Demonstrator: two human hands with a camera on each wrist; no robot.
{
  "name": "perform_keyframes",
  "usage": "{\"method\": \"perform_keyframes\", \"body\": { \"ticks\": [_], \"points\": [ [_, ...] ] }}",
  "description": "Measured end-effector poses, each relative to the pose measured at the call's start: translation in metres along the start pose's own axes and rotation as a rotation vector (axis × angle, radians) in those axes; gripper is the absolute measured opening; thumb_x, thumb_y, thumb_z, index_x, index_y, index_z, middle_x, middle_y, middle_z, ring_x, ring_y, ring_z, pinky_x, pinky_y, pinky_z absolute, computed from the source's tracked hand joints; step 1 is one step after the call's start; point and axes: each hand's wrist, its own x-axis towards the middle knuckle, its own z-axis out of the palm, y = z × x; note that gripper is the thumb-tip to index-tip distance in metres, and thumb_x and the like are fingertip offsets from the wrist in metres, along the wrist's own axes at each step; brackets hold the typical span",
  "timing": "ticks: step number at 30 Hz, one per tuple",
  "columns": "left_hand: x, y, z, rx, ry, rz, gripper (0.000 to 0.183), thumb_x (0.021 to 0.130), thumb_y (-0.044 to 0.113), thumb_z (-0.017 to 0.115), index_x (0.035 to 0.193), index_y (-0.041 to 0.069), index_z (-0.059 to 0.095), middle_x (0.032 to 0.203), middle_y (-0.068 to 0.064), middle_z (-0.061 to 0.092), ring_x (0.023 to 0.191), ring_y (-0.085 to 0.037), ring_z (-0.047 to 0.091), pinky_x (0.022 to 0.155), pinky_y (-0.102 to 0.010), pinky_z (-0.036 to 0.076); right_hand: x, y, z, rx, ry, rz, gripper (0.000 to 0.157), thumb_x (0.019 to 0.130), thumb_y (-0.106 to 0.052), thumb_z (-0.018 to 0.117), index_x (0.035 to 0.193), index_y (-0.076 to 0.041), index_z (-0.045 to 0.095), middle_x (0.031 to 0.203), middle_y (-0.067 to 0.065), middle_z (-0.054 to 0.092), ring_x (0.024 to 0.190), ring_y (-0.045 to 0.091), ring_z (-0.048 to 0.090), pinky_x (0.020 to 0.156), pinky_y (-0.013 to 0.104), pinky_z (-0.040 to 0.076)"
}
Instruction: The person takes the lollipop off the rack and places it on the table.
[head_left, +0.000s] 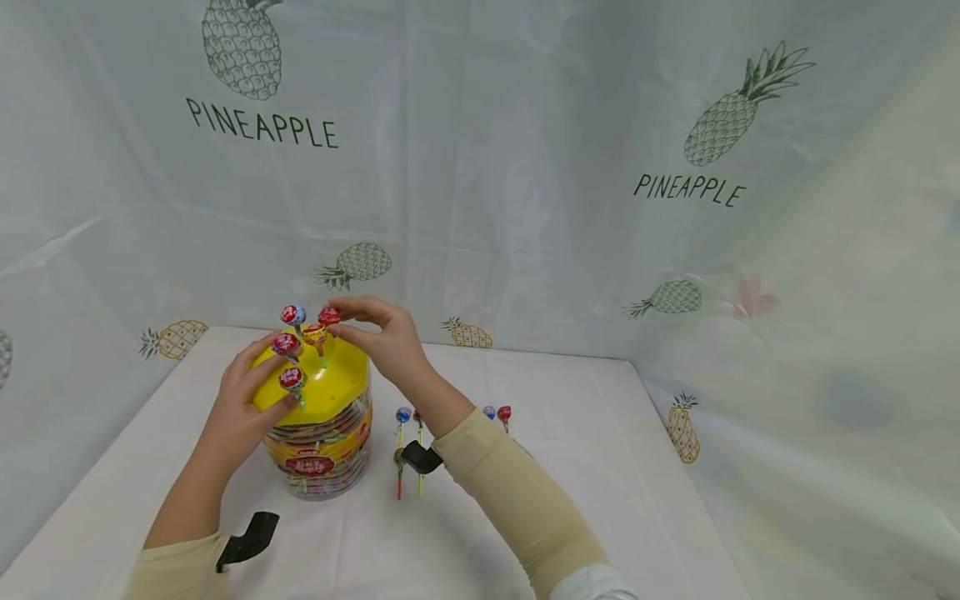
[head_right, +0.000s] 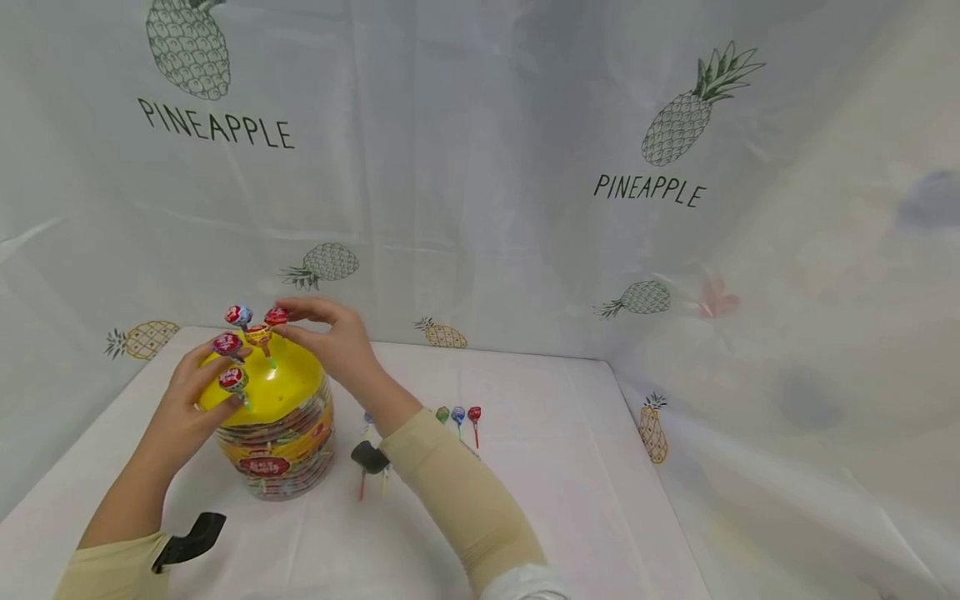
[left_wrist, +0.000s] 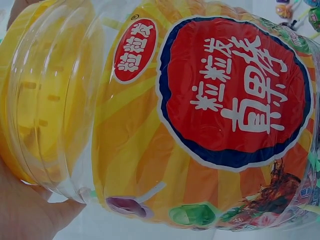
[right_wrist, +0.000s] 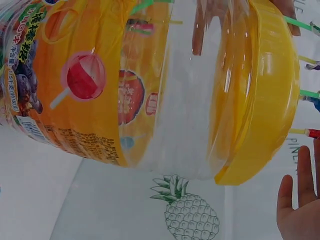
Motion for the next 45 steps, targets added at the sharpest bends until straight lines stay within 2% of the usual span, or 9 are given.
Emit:
{"method": "perform_keyframes", "body": {
  "ticks": [9,17,25,30,37,45],
  "points": [
    [-0.003,-0.001,0.004,-0.001,0.001,-0.005,0.054,0.083,0.005,0.067,0.135,-0.004,0.051,0.158,-0.013,0.019,0.139,-0.047,0.012,0.09,-0.075,0.037,-0.007,-0.005,-0.005,0.165,0.039,0.0,0.029,0.093,-0.007,0.065,0.121,-0.006,0.068,0.114,0.002,0.069,0.096,0.007,0.065,0.087,0.026,0.054],
    [-0.003,-0.002,0.005,0.001,0.004,0.003,0.054,0.084,0.004,0.066,0.135,-0.004,0.051,0.158,-0.013,0.019,0.14,-0.047,0.011,0.091,-0.076,0.034,-0.018,0.0,-0.024,0.277,0.012,-0.018,0.03,0.096,-0.003,0.058,0.125,0.002,0.063,0.119,0.011,0.064,0.095,0.018,0.067,0.083,0.039,0.057],
    [-0.003,-0.002,0.003,0.01,0.009,0.001,0.053,0.085,0.004,0.065,0.135,-0.004,0.05,0.158,-0.013,0.018,0.14,-0.047,0.011,0.093,-0.076,0.033,-0.037,0.015,-0.045,0.312,-0.027,0.02,0.032,0.098,-0.009,0.057,0.128,0.003,0.06,0.121,0.011,0.059,0.095,0.02,0.066,0.076,0.048,0.058],
    [-0.003,-0.002,0.002,0.008,0.013,0.007,0.052,0.086,0.004,0.065,0.134,-0.005,0.05,0.158,-0.014,0.017,0.14,-0.047,0.011,0.093,-0.076,0.033,-0.048,0.026,-0.054,0.349,-0.029,0.035,0.031,0.098,-0.005,0.056,0.127,0.007,0.059,0.119,0.013,0.059,0.098,0.023,0.067,0.083,0.052,0.055],
    [-0.002,-0.002,0.002,0.004,0.016,0.008,0.052,0.086,0.005,0.066,0.135,-0.005,0.05,0.157,-0.015,0.018,0.14,-0.047,0.011,0.091,-0.076,0.034,-0.064,0.038,-0.066,0.372,0.0,0.121,0.03,0.097,-0.006,0.059,0.124,0.005,0.061,0.121,0.014,0.059,0.1,0.027,0.067,0.088,0.046,0.055],
    [-0.001,0.001,0.002,0.0,0.014,0.003,0.052,0.085,0.003,0.066,0.135,-0.004,0.051,0.157,-0.015,0.019,0.14,-0.047,0.012,0.09,-0.075,0.036,-0.077,0.054,-0.074,0.34,0.047,0.219,0.025,0.093,-0.008,0.065,0.116,0.003,0.066,0.117,0.016,0.063,0.098,0.025,0.068,0.086,0.047,0.056]
  ]
}}
